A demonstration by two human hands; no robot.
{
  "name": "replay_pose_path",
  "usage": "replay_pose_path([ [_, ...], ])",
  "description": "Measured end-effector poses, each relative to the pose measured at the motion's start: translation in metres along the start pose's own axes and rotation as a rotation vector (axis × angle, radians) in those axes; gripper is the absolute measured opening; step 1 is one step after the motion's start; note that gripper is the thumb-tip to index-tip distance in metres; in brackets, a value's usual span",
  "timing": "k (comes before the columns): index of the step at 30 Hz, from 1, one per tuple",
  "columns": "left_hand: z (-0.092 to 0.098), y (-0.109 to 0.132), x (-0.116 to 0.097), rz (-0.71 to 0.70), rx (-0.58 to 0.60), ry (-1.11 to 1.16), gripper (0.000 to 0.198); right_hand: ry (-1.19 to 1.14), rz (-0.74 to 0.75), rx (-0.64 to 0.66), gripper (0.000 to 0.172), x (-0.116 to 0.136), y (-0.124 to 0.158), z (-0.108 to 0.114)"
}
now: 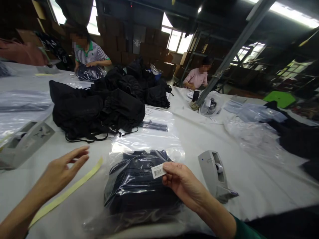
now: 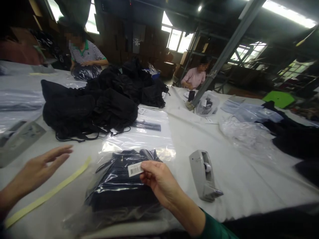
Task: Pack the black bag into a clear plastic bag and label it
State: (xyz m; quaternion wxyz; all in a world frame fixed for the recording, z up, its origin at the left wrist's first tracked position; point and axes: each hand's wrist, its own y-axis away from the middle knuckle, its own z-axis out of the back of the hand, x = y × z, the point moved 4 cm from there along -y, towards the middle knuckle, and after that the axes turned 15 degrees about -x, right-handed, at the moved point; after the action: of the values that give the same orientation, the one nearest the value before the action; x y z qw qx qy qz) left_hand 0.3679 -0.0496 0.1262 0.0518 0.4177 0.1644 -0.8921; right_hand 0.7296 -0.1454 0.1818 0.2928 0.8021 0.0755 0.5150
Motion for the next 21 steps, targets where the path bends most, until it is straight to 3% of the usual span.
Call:
replay_pose_path([
  [2,-0.028,0.015,-0.059,-0.024,0.261,0.342,0.051,0.009,-0.007,0.027,0.025,0.002,0.0,-0.008],
  [4,-0.055,0.031,-0.108,-0.038,0.499,0.542,0.049,0.024,-0.014,0.056,0.027,0.003,0.0,-0.014],
  [6,-0.075,0.044,-0.139,-0.053,0.659,0.614,0.043,0.046,-0.01,0.081,0.028,0.002,-0.001,-0.018],
  [8,-0.087,0.054,-0.152,-0.023,0.751,0.633,0.028,0.075,0.012,0.073,0.029,0.001,-0.003,-0.016],
  [10,-0.09,0.063,-0.15,0.097,0.775,0.678,0.019,0.123,0.045,0.038,0.029,0.0,-0.008,-0.012],
  [13,-0.082,0.079,-0.14,0.301,0.695,0.76,0.019,0.25,0.097,-0.009,0.033,-0.003,-0.02,-0.008],
  [17,-0.051,0.096,-0.12,0.262,0.541,0.73,0.018,0.318,0.284,-0.155,0.043,0.003,-0.033,-0.005],
  [19,-0.035,0.092,-0.091,0.253,0.461,0.665,0.019,0.348,0.37,-0.224,0.046,0.007,-0.037,-0.003],
  [21,-0.023,0.079,-0.044,0.295,0.343,0.516,0.024,0.431,0.464,-0.262,0.047,0.009,-0.039,0.0],
])
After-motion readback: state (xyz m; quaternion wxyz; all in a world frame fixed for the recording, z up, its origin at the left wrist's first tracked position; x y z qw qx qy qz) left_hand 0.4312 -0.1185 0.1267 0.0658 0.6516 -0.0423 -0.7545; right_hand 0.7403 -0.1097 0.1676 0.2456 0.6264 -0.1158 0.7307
